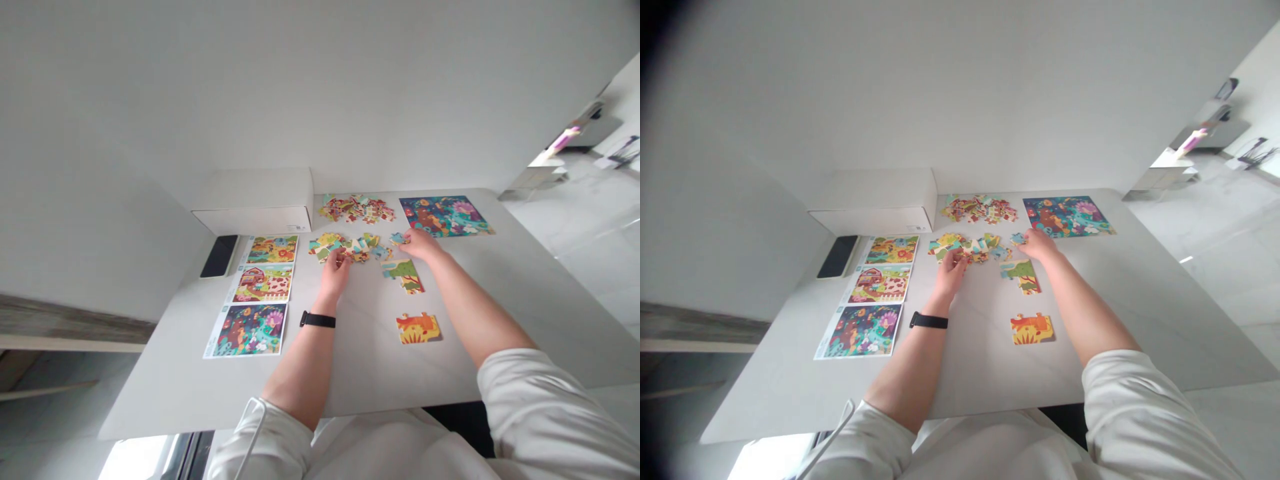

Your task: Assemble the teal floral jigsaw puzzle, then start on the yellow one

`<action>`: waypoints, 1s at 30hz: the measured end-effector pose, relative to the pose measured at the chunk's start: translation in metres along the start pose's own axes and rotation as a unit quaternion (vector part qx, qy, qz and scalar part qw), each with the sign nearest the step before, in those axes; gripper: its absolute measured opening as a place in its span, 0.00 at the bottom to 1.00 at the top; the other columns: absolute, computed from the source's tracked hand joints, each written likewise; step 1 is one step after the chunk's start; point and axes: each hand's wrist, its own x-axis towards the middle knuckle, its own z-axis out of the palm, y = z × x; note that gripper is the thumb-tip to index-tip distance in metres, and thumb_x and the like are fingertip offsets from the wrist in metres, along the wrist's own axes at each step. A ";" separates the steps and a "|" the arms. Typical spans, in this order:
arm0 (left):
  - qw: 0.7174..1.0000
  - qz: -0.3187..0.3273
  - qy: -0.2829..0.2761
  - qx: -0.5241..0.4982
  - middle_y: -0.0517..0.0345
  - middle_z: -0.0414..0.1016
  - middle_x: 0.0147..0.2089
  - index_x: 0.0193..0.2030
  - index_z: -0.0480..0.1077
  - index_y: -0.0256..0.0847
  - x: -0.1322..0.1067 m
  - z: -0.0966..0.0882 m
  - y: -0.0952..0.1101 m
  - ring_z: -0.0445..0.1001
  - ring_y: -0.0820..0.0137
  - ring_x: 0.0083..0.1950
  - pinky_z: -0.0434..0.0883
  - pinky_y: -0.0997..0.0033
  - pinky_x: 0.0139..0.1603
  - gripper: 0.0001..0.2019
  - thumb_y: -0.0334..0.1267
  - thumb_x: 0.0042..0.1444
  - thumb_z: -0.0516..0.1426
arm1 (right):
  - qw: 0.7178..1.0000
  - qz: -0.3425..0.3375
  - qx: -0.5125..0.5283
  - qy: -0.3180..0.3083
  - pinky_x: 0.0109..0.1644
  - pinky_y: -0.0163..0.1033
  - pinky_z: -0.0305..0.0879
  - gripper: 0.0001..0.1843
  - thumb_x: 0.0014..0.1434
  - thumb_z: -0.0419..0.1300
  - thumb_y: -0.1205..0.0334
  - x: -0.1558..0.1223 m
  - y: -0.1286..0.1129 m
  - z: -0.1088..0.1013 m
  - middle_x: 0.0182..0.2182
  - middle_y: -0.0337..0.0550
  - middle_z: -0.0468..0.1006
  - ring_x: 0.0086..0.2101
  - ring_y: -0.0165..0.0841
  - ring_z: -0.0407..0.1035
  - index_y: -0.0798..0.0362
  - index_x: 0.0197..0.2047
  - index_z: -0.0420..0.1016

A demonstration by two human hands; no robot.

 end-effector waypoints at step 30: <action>0.973 0.059 -0.067 0.211 0.53 0.84 0.41 0.64 0.78 0.43 -0.016 -0.001 0.020 0.82 0.62 0.42 0.76 0.64 0.50 0.19 0.33 0.69 0.58 | 0.989 -0.143 0.026 0.010 0.65 0.49 0.71 0.25 0.61 0.74 0.53 -0.018 -0.048 0.005 0.60 0.51 0.83 0.58 0.48 0.77 0.46 0.61 0.85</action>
